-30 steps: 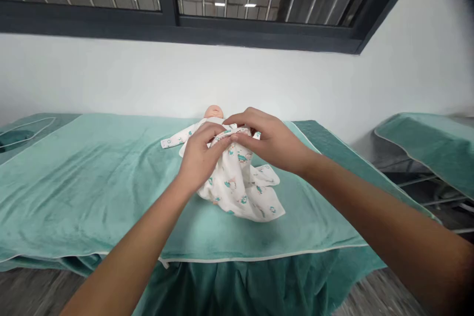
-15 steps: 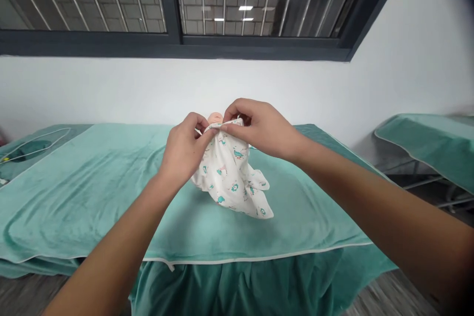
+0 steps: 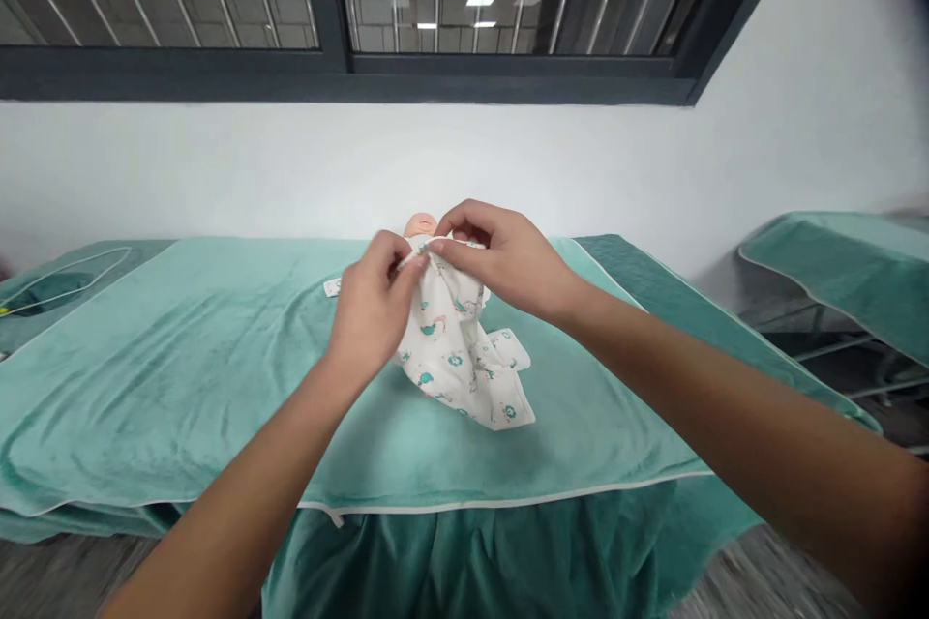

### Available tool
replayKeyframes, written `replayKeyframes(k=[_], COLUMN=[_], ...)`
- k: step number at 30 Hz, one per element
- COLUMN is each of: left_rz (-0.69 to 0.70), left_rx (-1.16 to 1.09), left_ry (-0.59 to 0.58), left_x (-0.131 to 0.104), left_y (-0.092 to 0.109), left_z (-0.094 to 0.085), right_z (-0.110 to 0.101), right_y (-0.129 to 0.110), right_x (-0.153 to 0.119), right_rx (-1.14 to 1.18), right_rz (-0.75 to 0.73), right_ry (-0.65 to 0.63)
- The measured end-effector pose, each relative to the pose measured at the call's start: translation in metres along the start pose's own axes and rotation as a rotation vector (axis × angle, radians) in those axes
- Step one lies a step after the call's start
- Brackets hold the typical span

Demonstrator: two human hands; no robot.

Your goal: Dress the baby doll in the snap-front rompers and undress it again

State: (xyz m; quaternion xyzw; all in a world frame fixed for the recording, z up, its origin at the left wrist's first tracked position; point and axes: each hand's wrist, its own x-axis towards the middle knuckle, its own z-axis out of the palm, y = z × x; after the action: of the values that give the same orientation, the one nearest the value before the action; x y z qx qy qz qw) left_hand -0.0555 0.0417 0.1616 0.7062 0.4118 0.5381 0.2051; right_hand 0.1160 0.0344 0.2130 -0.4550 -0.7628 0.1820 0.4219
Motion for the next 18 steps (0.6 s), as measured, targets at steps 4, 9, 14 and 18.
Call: replayKeyframes(k=[4, 9, 14, 18], left_rz=[-0.075, -0.194, -0.225, -0.286], left_rx=[-0.31, -0.57, -0.559, -0.508], left_ry=[0.115, 0.085, -0.214, -0.459], left_x=[0.012, 0.03, 0.03, 0.021], left_y=[0.008, 0.02, 0.02, 0.016], left_z=[-0.013, -0.029, -0.03, -0.02], right_z=[-0.012, -0.025, -0.017, -0.002], right_y=[-0.004, -0.01, -0.007, 0.002], right_x=[-0.003, 0.005, 0.014, 0.012], right_rx=[-0.098, -0.076, 0.127, 0.346], right_rz=[-0.07, -0.232, -0.042, 0.065], right_ry=[-0.135, -0.162, 0.063, 0.137])
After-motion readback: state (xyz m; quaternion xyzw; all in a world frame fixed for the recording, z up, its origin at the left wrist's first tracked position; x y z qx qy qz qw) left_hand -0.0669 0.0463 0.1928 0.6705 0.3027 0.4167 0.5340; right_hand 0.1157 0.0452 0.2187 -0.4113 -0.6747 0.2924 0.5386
